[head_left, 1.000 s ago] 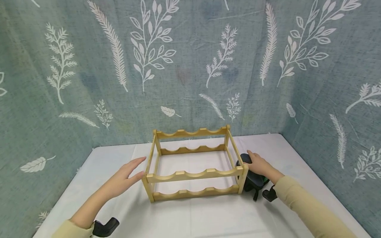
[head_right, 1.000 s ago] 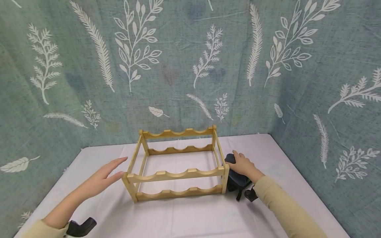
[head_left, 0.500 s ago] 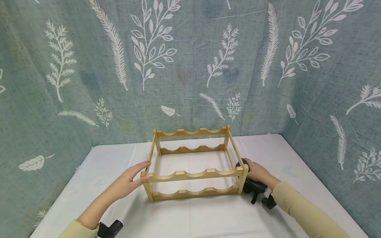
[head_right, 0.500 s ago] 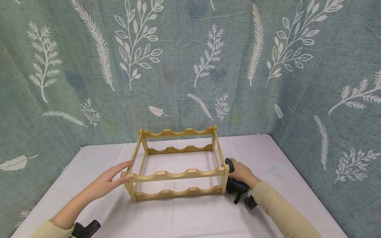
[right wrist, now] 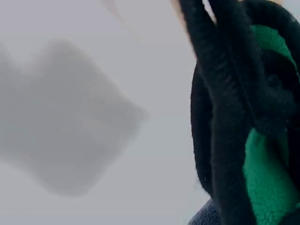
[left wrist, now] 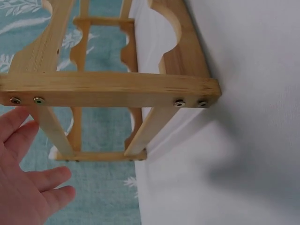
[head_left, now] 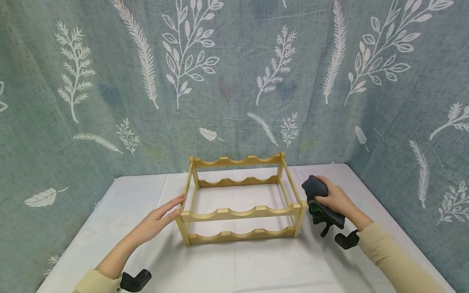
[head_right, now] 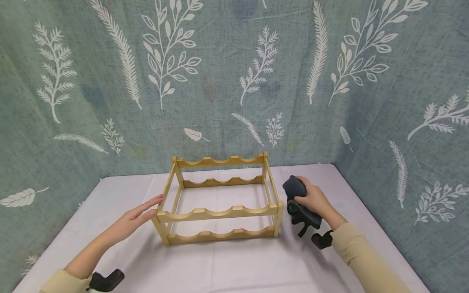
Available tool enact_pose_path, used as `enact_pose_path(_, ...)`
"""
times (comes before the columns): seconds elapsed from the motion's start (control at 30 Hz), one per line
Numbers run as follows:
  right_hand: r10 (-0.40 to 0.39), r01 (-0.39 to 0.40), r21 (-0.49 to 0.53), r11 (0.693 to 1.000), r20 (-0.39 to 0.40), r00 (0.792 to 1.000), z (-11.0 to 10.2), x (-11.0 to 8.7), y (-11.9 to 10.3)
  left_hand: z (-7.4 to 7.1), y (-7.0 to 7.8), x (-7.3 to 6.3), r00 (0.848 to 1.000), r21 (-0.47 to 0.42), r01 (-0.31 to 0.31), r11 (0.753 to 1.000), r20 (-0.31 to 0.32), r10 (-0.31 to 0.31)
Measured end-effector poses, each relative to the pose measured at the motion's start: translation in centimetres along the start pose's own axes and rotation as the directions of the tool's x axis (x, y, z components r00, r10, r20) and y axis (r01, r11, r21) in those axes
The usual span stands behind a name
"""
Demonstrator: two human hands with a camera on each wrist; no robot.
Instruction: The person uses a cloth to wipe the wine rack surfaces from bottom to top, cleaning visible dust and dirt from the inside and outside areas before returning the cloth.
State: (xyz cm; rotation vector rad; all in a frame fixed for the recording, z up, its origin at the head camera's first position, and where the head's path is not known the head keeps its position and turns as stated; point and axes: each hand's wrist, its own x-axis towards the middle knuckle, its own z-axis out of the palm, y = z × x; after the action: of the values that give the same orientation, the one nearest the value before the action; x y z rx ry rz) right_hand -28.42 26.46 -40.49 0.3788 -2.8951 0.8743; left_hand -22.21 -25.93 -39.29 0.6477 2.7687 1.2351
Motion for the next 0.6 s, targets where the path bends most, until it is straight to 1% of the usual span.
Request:
enact_pose_path(0.07,-0.011,0.011,0.001,1.0,-0.023,1.0,-1.8,-0.5,-0.8,-0.1,-0.1,0.0,1.0,0.001,0.018,1.0,-0.006,-0.018)
enact_pose_path(0.13,-0.034,0.035,0.01,0.999,-0.034,0.999,-3.3,-0.9,-1.7,-0.1,-0.1,0.1,1.0,0.006,0.021,1.0,-0.005,-0.021)
enact_pose_path(0.27,-0.106,0.107,0.02,0.994,-0.061,0.993,-5.5,-1.6,-3.4,-0.1,-0.1,0.2,1.0,0.004,0.018,1.0,0.0,-0.018)
enact_pose_path(0.33,-0.133,0.135,0.017,0.991,-0.069,0.989,-6.1,-1.8,-4.3,-0.1,-0.1,0.2,1.0,0.0,0.009,1.0,-0.004,-0.009)
enact_pose_path(0.43,-0.154,0.155,0.02,0.988,-0.067,0.986,-6.7,-2.1,-5.5,-0.1,-0.2,0.2,1.0,0.008,0.002,1.0,-0.011,-0.002)
enact_pose_path(0.53,-0.176,0.178,0.02,0.984,-0.073,0.982,-6.9,-2.3,-6.5,-0.1,-0.2,0.2,1.0,0.022,-0.013,1.0,-0.016,0.013)
enact_pose_path(0.6,-0.21,0.212,0.014,0.977,-0.086,0.974,-6.8,-2.5,-7.1,-0.1,-0.3,0.2,0.999,0.034,-0.025,0.999,-0.021,0.025)
